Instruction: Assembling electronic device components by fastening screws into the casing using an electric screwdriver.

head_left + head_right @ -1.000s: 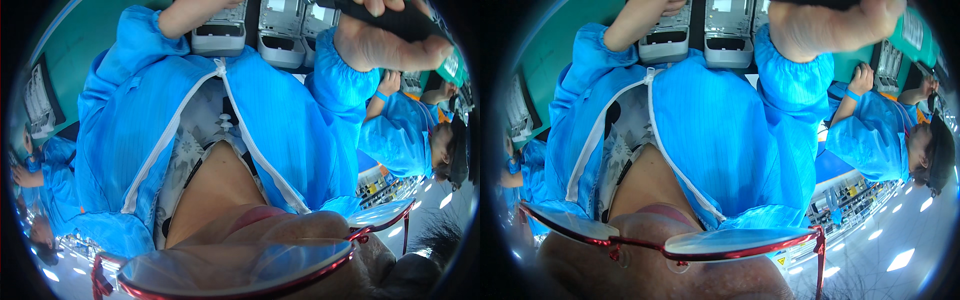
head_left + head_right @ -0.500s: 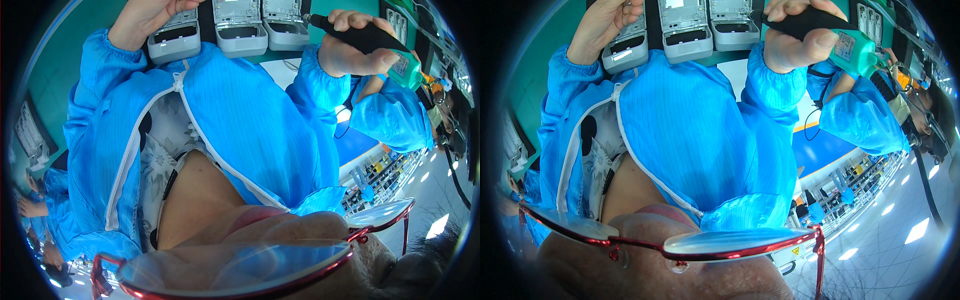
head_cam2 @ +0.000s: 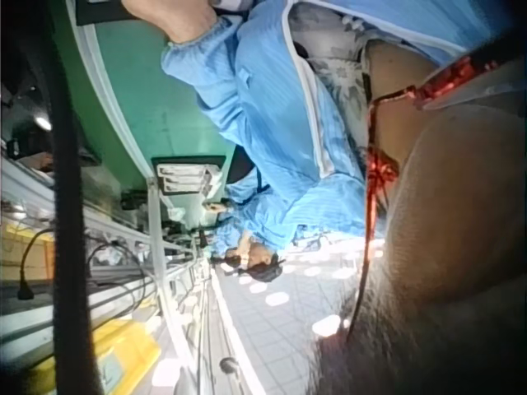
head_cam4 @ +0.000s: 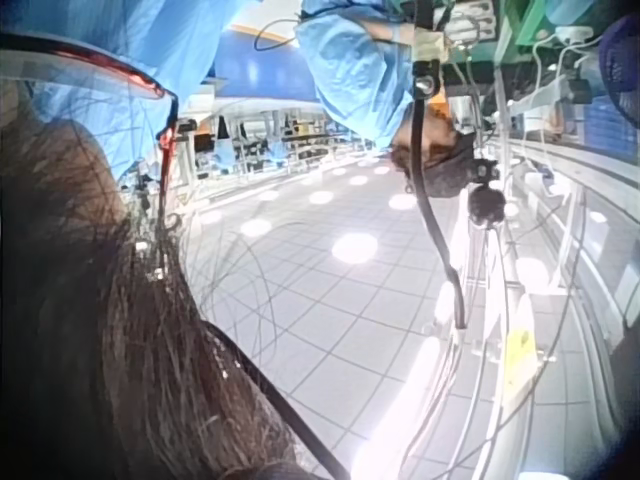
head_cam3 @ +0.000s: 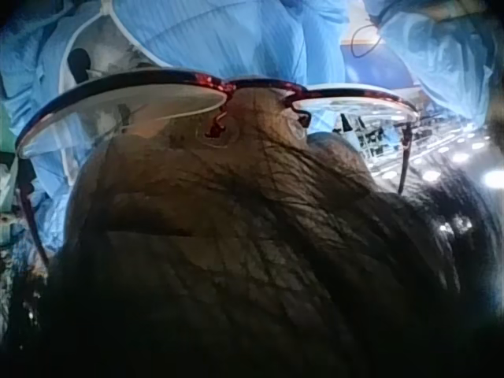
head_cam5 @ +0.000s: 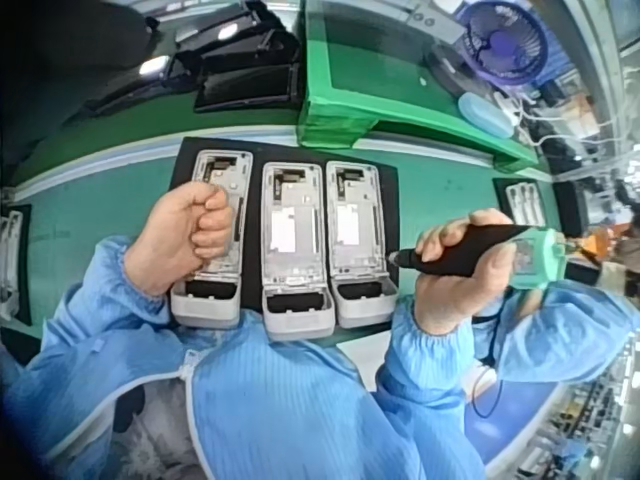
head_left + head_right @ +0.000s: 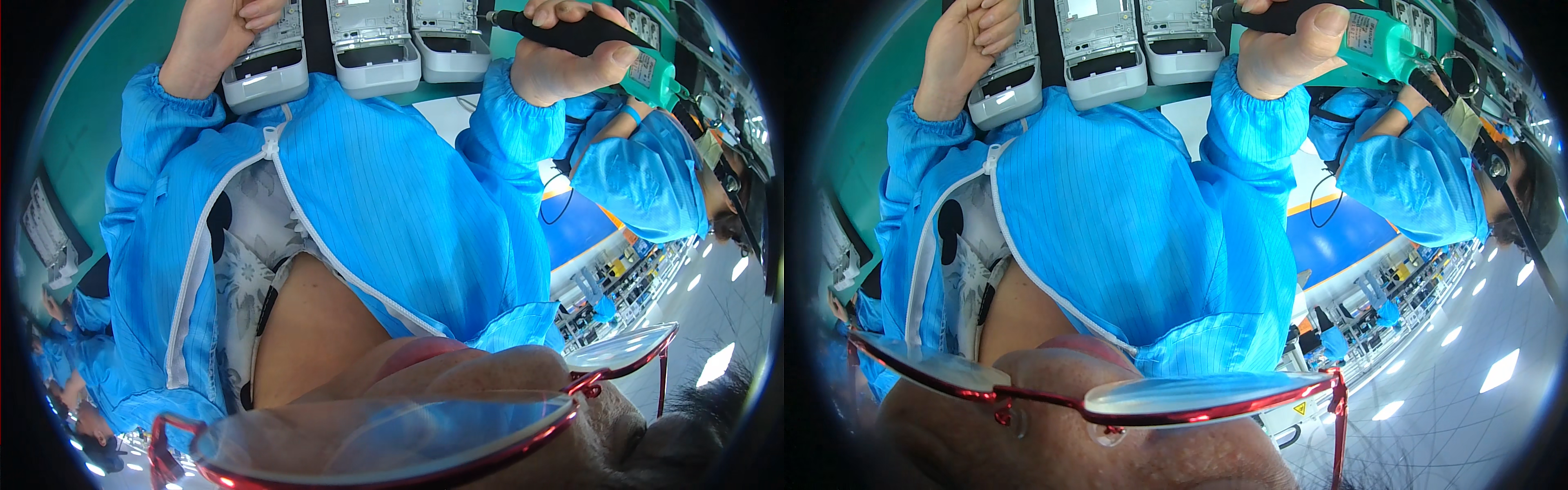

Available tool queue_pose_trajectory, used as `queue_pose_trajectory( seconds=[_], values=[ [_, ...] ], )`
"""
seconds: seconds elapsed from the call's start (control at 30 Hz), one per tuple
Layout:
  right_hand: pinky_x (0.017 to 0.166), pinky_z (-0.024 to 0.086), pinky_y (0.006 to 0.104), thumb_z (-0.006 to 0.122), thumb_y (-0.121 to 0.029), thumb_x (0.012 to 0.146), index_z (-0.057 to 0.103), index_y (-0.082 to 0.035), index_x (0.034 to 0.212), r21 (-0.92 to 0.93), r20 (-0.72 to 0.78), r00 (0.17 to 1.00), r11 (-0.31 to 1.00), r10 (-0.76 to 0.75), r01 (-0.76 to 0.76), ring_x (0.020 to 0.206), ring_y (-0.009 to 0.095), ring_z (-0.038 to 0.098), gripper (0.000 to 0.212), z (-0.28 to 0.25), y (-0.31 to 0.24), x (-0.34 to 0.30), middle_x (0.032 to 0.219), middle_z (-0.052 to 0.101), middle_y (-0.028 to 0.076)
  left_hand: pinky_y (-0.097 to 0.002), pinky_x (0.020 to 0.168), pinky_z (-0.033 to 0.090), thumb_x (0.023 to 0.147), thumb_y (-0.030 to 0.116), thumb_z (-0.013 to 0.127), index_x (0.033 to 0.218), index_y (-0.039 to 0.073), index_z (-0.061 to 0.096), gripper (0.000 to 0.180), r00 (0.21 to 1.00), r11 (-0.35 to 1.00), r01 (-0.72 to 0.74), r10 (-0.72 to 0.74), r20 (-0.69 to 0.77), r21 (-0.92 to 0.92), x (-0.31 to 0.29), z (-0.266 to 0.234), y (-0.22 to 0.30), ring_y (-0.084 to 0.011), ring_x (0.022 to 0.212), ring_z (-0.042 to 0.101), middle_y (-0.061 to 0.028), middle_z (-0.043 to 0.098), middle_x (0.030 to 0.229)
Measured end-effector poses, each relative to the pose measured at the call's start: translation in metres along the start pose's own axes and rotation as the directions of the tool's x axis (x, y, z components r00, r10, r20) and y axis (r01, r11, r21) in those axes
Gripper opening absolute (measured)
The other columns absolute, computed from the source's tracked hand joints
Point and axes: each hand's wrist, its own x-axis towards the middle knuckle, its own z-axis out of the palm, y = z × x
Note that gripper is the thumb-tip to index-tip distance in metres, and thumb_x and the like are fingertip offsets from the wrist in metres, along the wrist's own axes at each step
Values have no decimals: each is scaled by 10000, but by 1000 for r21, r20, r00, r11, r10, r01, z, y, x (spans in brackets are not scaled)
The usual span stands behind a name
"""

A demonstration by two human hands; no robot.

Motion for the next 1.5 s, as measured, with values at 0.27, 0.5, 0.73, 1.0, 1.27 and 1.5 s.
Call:
queue_pose_trajectory(
  seconds=[0.27, 0.5, 0.73, 1.0, 1.27, 1.5],
  values=[
    [475, 511, 412, 465, -778, 938, 673, -97, 1038, -753, 513, 858, 463, -29, 467, 516, 227, 604, 719, -16, -48, 14, 696, 635, 108, -248, 490, 293, 1032, 222, 440, 840, 134, 471, 214, 998, 997, -37, 40, -42, 71, -3, 0, -5, -99, 514, 330, 28, 389, 664],
    [529, 503, 341, 555, -570, 1004, 583, -29, 1147, -547, 301, 947, 794, -108, 265, 559, 193, 576, 560, -54, -35, -4, 795, 627, 98, -245, 527, 314, 1042, 209, 470, 883, 93, 500, 198, 998, 996, -40, 43, -35, 76, -5, 5, -8, -98, 568, 352, 23, 414, 701],
    [533, 509, 346, 567, -566, 1004, 574, -34, 1133, -593, 314, 945, 760, -87, 267, 563, 190, 580, 548, -72, -36, 1, 797, 630, 98, -238, 544, 328, 1049, 212, 489, 899, 83, 516, 200, 997, 992, -67, 70, -29, 110, -7, 3, -10, -91, 583, 363, 29, 426, 713],
    [525, 507, 343, 572, -571, 1004, 576, -37, 1130, -828, 415, 907, 441, 70, 346, 559, 188, 580, 549, -10, -22, -14, 798, 635, 96, -236, 539, 328, 1048, 196, 502, 899, 89, 520, 185, 997, 993, -64, 68, -40, 95, -5, -4, -11, -83, 580, 368, 34, 431, 712],
    [574, 521, 358, 640, -521, 980, 566, -22, 1122, -840, 444, 870, 438, 216, 320, 597, 209, 593, 524, -24, -38, 1, 814, 631, 103, -230, 530, 311, 1068, 199, 524, 856, 102, 505, 233, 995, 983, -97, 99, -5, 156, -3, 5, -9, -73, 575, 357, 39, 417, 705],
    [582, 509, 350, 609, -580, 984, 583, -35, 1146, -167, -9, 989, 975, 147, -146, 610, 195, 576, 569, -10, -1, -7, 815, 606, 84, -223, 533, 301, 1079, 228, 540, 935, 71, 572, 216, 987, 968, -149, 132, 95, 200, 1, 3, -9, -63, 575, 344, 53, 394, 701]
  ],
)
